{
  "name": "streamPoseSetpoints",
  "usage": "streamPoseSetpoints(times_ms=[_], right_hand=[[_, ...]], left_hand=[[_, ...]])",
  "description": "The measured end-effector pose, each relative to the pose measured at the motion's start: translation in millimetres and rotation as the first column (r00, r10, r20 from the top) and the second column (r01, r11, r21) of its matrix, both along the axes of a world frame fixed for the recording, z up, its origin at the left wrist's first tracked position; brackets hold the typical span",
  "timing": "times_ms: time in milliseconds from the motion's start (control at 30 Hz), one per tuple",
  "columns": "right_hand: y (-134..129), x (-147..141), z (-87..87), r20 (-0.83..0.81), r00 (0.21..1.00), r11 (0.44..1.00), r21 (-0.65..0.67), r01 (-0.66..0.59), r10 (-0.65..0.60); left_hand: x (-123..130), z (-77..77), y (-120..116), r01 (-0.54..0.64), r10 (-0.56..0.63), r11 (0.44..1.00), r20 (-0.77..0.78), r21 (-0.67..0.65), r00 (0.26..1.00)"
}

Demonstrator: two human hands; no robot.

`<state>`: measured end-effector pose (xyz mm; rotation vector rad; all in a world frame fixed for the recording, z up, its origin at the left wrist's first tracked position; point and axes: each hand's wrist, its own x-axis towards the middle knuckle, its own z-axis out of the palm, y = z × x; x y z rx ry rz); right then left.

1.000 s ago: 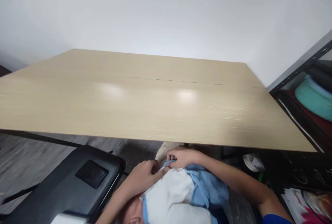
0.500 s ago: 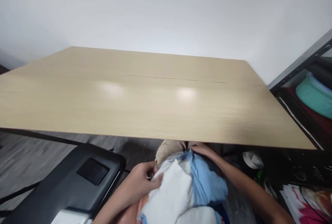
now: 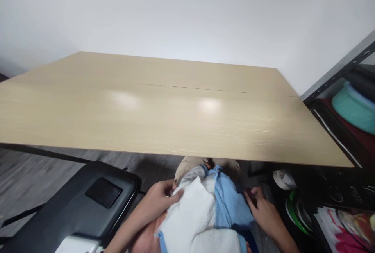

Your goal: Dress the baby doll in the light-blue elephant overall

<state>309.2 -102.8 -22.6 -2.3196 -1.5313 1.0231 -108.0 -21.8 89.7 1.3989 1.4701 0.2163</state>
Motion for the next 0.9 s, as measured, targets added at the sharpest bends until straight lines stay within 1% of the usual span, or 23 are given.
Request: streamPoseSetpoints(times_ms=[33,67,167,233,367,467,600,700,767,833,900], right_hand=[[-3.4,-3.5,0.4,-0.019,1.0,1.0,-0.025,0.006,-0.007],[-4.8,-8.2,0.6,-0.045,0.999,1.0,-0.016,0.012,-0.012],[-0.2,-23.3,-1.6,-0.118,0.991,0.993,0.095,0.071,-0.06],[5.2,-28.1,-5.6,-0.191,0.976,0.983,0.135,0.127,-0.1],[11.4,-21.5,-16.4,-0.352,0.922,0.972,0.103,0.209,-0.161],[13.4,-14.8,-23.8,-0.403,0.901,0.972,0.093,0.215,-0.161],[17.7,-14.1,-28.7,-0.468,0.879,0.979,0.118,0.164,-0.09],[20.8,-7.9,-24.9,-0.447,0.891,0.97,0.173,0.173,-0.079],[22.0,5.2,-18.3,-0.403,0.911,0.961,0.204,0.186,-0.091],[22.2,25.9,-9.5,-0.328,0.933,0.959,0.185,0.215,-0.146],[20.8,51.2,-0.2,-0.211,0.946,0.952,0.132,0.276,-0.245]], left_hand=[[0.1,0.3,0.5,-0.004,0.004,1.0,0.01,-0.004,1.0],[0.2,0.3,1.1,-0.007,0.007,1.0,0.019,-0.008,1.0],[-0.2,-1.4,2.5,-0.008,0.009,1.0,0.044,-0.019,0.999],[-1.4,-3.9,2.8,-0.007,0.009,1.0,0.06,-0.025,0.998],[-5.2,-8.3,1.3,-0.008,0.011,0.999,0.087,-0.031,0.996],[-6.6,-9.6,0.9,-0.01,0.014,0.999,0.101,-0.04,0.995],[-6.4,-10.4,2.7,-0.002,0.006,0.999,0.106,-0.041,0.994],[-5.5,-10.9,3.2,-0.001,0.006,0.999,0.109,-0.041,0.994],[-4.6,-10.5,2.9,-0.007,0.012,0.999,0.107,-0.042,0.994],[-3.5,-9.7,2.9,-0.01,0.015,0.999,0.105,-0.047,0.994],[-2.6,-9.0,3.5,-0.007,0.012,0.999,0.104,-0.045,0.995]])
